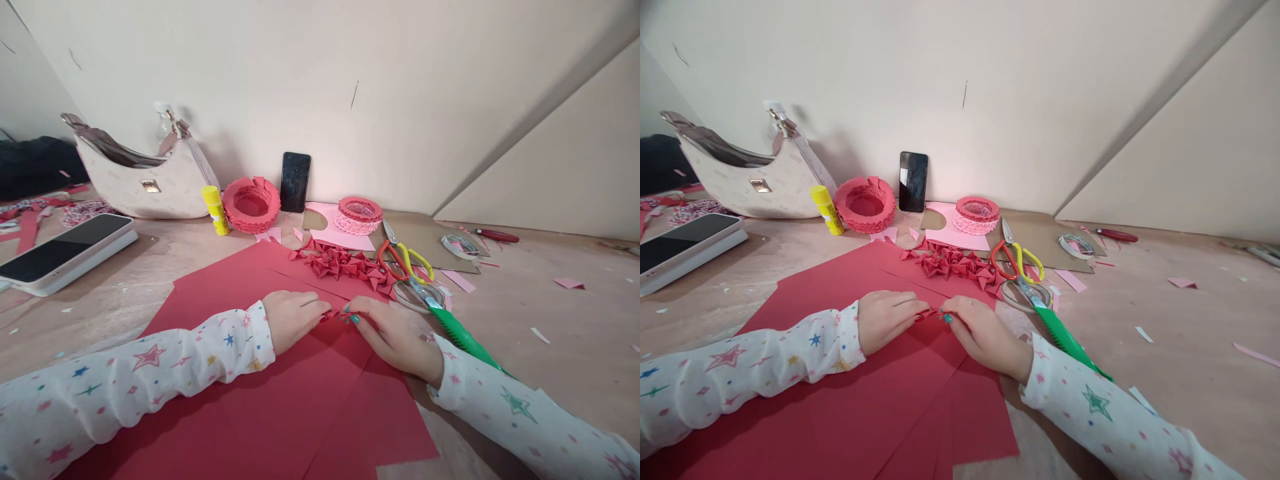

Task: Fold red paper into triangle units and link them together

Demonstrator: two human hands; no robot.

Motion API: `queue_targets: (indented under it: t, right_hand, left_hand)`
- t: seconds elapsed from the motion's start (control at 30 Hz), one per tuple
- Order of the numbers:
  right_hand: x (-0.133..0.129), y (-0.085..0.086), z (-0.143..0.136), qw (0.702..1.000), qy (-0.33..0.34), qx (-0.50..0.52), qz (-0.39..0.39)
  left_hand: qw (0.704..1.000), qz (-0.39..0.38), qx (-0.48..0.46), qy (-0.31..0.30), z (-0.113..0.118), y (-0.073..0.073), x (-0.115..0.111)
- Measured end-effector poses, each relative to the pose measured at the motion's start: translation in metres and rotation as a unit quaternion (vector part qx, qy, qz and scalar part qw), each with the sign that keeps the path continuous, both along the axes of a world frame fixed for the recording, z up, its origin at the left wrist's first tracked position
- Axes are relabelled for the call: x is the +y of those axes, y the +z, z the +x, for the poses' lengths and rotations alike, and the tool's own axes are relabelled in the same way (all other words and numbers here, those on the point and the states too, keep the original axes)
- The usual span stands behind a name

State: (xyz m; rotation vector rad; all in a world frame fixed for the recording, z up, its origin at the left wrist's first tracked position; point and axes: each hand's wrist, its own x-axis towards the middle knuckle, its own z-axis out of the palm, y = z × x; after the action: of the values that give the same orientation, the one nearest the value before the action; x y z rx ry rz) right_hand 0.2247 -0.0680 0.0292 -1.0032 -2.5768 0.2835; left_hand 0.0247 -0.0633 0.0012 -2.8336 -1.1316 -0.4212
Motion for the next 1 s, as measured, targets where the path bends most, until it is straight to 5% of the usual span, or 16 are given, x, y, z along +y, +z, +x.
queue_targets:
  t: [1.0]
  right_hand:
    - [0.0002,-0.0031,-0.0001,1.000,0.001,-0.017,0.023]
  left_hand:
    - [1.000,0.002,-0.009,-0.007,-0.0004,-0.0014,-0.0007]
